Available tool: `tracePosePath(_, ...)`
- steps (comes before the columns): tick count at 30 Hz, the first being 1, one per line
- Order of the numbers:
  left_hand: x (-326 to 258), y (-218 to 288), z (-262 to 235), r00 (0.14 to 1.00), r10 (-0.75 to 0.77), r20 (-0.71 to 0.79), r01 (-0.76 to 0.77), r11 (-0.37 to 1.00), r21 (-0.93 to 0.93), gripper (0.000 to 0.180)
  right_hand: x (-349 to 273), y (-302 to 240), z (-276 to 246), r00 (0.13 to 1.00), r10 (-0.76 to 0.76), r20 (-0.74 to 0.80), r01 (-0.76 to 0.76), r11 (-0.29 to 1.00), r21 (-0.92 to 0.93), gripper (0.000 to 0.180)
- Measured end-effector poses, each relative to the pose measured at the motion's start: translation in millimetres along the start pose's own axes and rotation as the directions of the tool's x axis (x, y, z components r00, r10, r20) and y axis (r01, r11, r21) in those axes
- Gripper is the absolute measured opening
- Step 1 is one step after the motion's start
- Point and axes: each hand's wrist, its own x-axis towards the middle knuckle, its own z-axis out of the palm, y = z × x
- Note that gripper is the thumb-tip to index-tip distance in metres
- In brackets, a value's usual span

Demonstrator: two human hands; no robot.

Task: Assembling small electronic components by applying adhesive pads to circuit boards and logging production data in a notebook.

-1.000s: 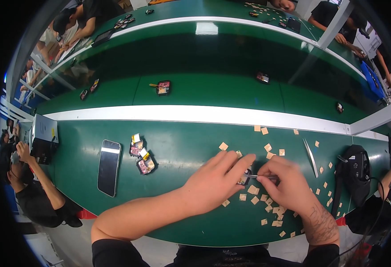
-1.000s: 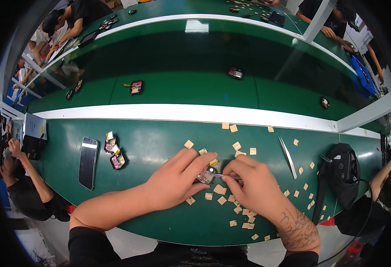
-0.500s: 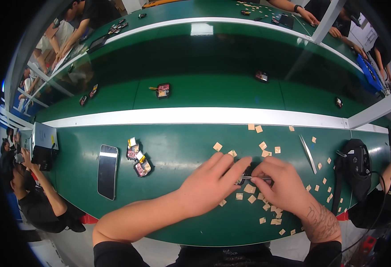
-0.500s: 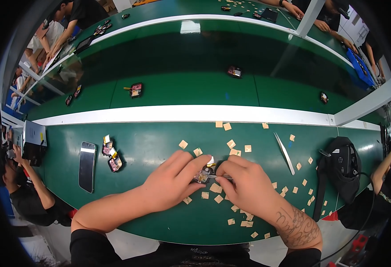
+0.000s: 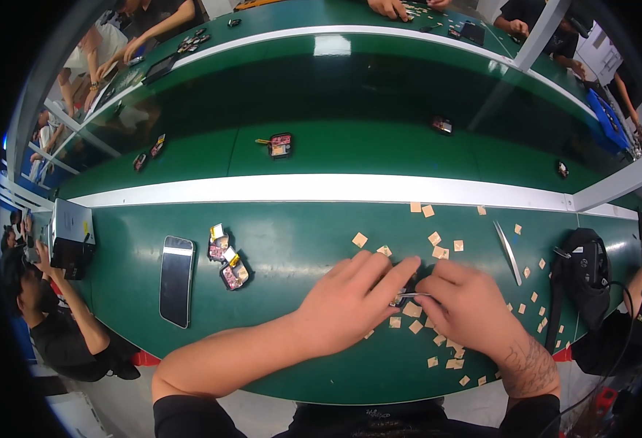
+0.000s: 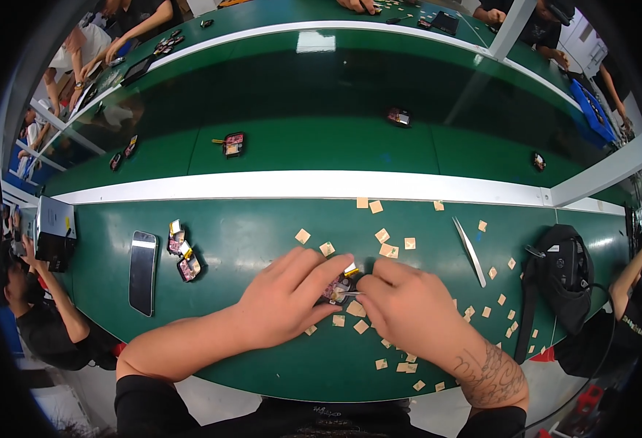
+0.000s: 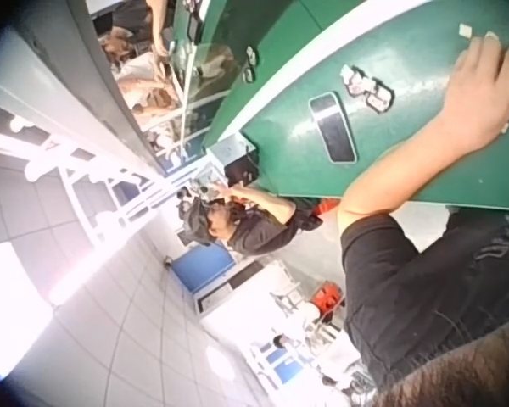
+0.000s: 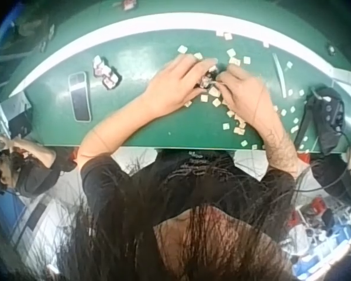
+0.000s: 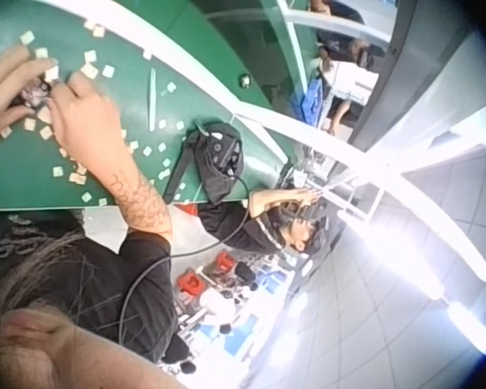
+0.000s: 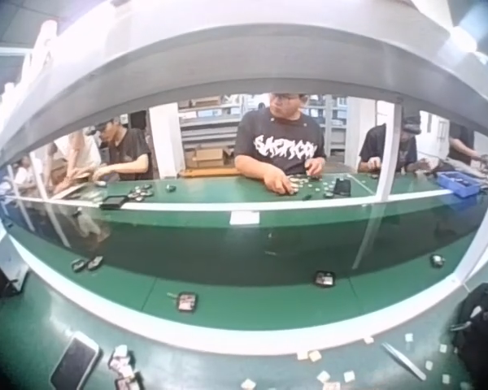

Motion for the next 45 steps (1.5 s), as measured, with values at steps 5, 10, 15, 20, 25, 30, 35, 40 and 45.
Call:
tracePosePath(5,-0.3,0.1,1.4,1.000,0.010,0.007,-0.009,1.000,-0.010,0.075,-1.4,-8.6,5.2,0.999,-0.026,-0.026,0.023,0.992,-0.126,0.010)
tracePosePath(10,-0.5,0.6,1.4,1.000,-0.012,-0.008,0.012,0.999,-0.035,0.074,0.6,2.6,8.5,0.997,0.081,-0.016,-0.078,0.988,0.129,0.011)
tracePosePath(15,-2.7,-1.2,3.7,0.997,-0.054,-0.059,0.053,0.998,-0.025,0.084,4.0,15.3,5.0,0.968,0.250,0.022,-0.227,0.837,0.498,0.010)
tracePosePath(20,-3.0,-4.3,0.2,0.999,-0.017,0.031,0.018,1.000,-0.023,0.083,10.6,16.9,-0.6,0.941,0.337,-0.018,-0.290,0.836,0.465,0.019)
tracePosePath(25,-2.1,-3.7,0.9,0.993,0.039,0.115,-0.029,0.996,-0.087,0.083,12.0,13.8,13.8,0.982,0.191,-0.002,-0.171,0.885,0.433,0.030)
tracePosePath(30,-4.1,-3.7,2.8,0.997,-0.004,0.081,0.013,0.993,-0.115,0.073,14.1,7.1,1.4,0.955,0.243,0.170,-0.295,0.834,0.467,0.026)
tracePosePath(35,-6.2,-2.1,4.1,0.992,-0.124,0.014,0.125,0.991,-0.048,0.063,14.6,0.1,8.2,0.965,0.251,0.074,-0.244,0.758,0.605,0.024)
tracePosePath(40,-3.3,-8.2,-3.9,0.988,-0.128,0.085,0.129,0.992,-0.004,0.053,13.7,5.1,5.0,0.968,0.233,0.098,-0.246,0.781,0.574,0.028)
tracePosePath(45,-3.1,-29.5,-10.9,0.992,0.089,0.091,-0.079,0.990,-0.116,0.041,12.3,10.4,-2.4,0.968,0.191,0.164,-0.251,0.787,0.563,0.026)
